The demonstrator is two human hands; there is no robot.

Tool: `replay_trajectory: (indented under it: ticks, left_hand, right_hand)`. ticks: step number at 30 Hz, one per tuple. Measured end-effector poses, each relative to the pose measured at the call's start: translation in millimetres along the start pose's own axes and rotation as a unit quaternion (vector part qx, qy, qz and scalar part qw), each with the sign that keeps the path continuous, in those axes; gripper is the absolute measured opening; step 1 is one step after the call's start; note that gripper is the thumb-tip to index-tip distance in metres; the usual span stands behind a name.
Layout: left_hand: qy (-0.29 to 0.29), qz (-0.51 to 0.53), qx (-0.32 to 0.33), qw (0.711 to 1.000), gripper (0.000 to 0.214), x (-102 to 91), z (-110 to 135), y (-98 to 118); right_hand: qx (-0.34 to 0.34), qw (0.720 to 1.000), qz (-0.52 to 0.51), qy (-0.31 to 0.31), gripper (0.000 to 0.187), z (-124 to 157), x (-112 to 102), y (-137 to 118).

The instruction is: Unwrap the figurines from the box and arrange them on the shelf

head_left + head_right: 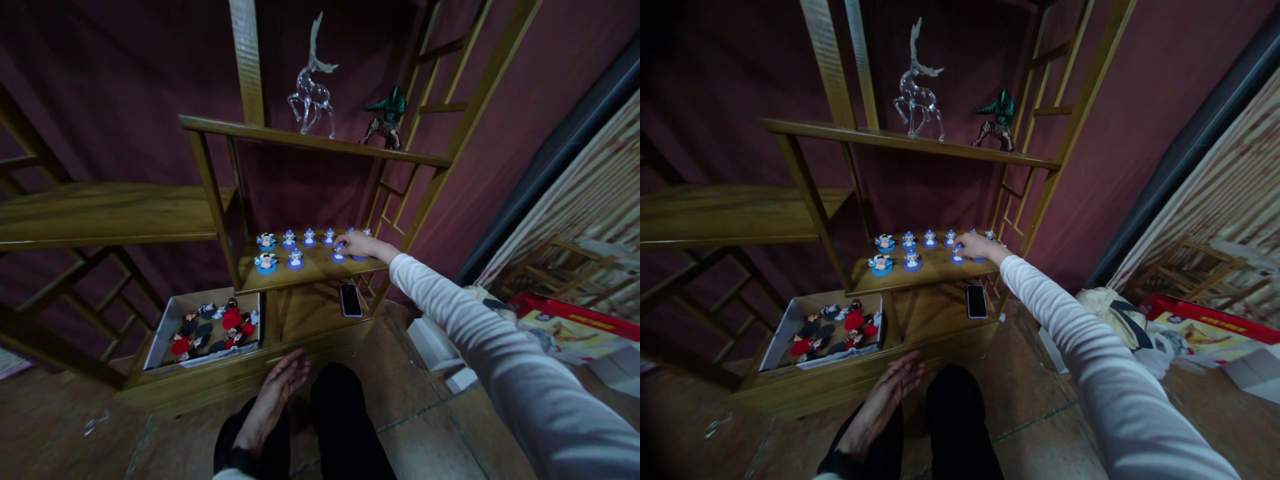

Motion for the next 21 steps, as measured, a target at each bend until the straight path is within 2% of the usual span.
replay_trajectory:
  ticks: [9,21]
  left_hand:
    - [0.002,-0.008,-0.005,1.0,0.047,1.3,1.8,2.9]
    - [0.009,0.005,-0.001,1.0,0.047,5.0,2.8,4.3]
  right_hand:
    - [0.01,0.999,0.016,-0.029,0.032,3.6,-4.9,1.2]
    - [0.001,1.0,0.002,0.011,0.031,3.4,-2.8,0.8]
Point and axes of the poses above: each hand's wrist, its own z-axis away from the middle knuckle, its own x-axis out of the palm, y = z × x, the point moved 4 cm from there along -z, towards the middle knuckle, and after that the axes turned 9 degrees about -y, right-handed, at the moved point
